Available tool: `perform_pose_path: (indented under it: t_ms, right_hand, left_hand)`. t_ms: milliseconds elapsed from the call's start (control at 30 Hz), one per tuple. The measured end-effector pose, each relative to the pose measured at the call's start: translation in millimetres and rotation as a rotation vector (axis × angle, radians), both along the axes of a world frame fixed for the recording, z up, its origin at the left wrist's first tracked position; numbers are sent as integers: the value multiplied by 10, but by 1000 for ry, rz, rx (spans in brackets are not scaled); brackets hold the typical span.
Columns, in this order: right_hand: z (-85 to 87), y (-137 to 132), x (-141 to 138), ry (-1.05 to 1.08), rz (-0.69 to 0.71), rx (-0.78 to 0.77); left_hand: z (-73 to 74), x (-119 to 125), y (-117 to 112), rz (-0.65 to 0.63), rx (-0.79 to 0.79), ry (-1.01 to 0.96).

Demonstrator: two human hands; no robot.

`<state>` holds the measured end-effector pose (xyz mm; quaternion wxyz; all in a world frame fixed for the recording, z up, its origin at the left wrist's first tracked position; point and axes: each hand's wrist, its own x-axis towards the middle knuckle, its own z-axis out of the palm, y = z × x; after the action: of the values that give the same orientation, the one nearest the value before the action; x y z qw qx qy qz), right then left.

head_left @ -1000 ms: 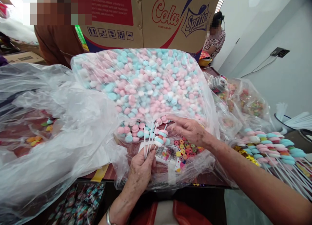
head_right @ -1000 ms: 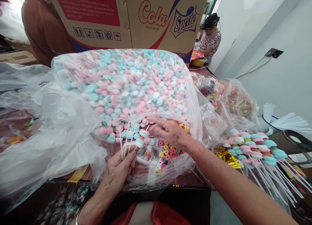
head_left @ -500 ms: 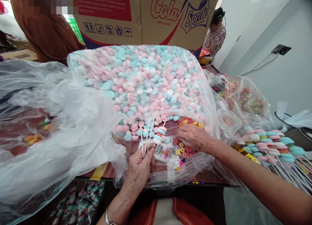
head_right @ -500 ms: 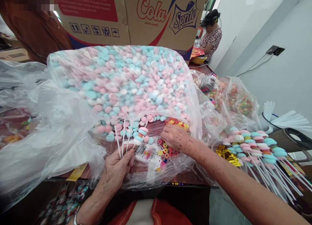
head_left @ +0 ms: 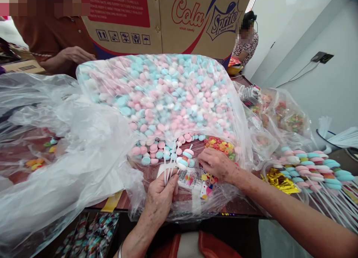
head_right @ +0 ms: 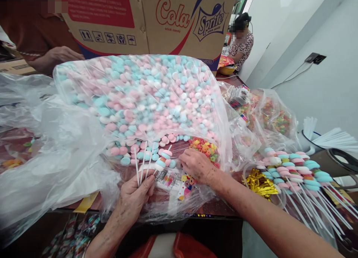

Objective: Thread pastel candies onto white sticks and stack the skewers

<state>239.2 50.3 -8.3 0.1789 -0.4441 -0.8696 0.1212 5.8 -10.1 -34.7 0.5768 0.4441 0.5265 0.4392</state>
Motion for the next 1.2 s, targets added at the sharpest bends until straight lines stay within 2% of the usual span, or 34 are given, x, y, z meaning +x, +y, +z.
perform_pose_path:
  t_ms: [100, 200, 267, 367, 533, 733, 1000, 1133, 1200]
  right_hand:
    - [43, 94, 41, 515, -241, -322]
    - [137, 135, 49, 914, -375, -630]
    - [186, 130, 26, 1051, -399, -733]
    - [222, 107, -25, 1149, -390, -799]
    - [212, 99, -67, 1156, -376, -841]
    - [162, 112, -39, 1160, -359, -805]
    - [195, 80, -97, 1066, -350, -757]
    - [229, 145, -76, 1051, -432, -648]
    - [312, 233, -67, 1003, -476, -573]
  left_hand:
    - [47, -3, 0, -75, 17, 60]
    - [102, -1, 3, -126, 64, 140]
    - [126, 0, 2, -144, 93, 170]
    - [142, 0, -5, -169, 108, 188]
    - [164, -6, -14, -184, 99, 196]
    - [174, -2, 2, -176, 113, 202]
    - [141, -3, -9, -197, 115, 208]
    - [119, 0, -21, -188, 91, 160]
    - [130, 8, -33, -175, 77, 139]
